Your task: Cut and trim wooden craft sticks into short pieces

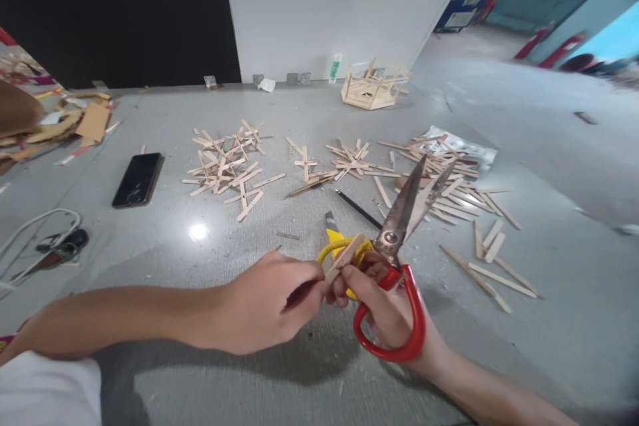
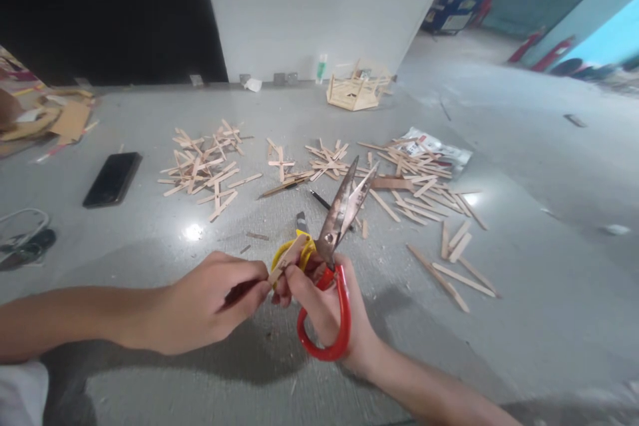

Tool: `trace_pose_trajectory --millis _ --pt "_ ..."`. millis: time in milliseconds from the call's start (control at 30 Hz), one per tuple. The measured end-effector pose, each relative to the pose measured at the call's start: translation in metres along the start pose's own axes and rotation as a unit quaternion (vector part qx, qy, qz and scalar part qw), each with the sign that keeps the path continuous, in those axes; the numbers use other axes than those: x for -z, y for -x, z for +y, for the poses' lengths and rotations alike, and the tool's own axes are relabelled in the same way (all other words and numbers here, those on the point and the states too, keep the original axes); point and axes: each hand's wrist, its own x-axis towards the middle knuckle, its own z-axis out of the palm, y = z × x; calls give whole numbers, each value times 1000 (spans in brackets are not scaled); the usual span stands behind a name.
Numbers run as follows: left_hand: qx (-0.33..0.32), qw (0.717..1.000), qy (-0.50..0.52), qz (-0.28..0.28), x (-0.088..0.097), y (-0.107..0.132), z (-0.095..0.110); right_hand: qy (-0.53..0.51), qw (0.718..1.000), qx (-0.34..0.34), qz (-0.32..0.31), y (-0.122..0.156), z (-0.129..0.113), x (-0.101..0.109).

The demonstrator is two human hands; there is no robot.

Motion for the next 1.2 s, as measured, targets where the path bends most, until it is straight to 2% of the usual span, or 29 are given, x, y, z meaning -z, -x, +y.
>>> trace_pose_trajectory --millis 133,300,567,667,800,900,967,1100,1200 --pt "10 1000 20 5 4 -1 2 24 1000 6 18 0 1 2" --pt "51 998 41 -21 9 -3 5 59 998 14 19 -1 -2 2" --pt "23 999 23 -4 8 -3 2 60 998 0 19 -2 -8 1" --pt "29 999 29 -19 9 -3 1 66 998 -8 7 -1 -10 -1" --pt "36 998 41 -45 8 -4 -1 60 998 -4 18 -1 -3 -2" --pt "28 996 82 -21 9 -3 2 39 999 9 36 1 5 0" --pt "23 993 114 13 10 -2 5 27 1000 6 13 4 9 2" --pt "-2 986 151 69 12 3 11 79 993 6 -83 12 12 8" --pt "-10 984 162 69 11 4 11 103 986 12 -134 19 14 9"
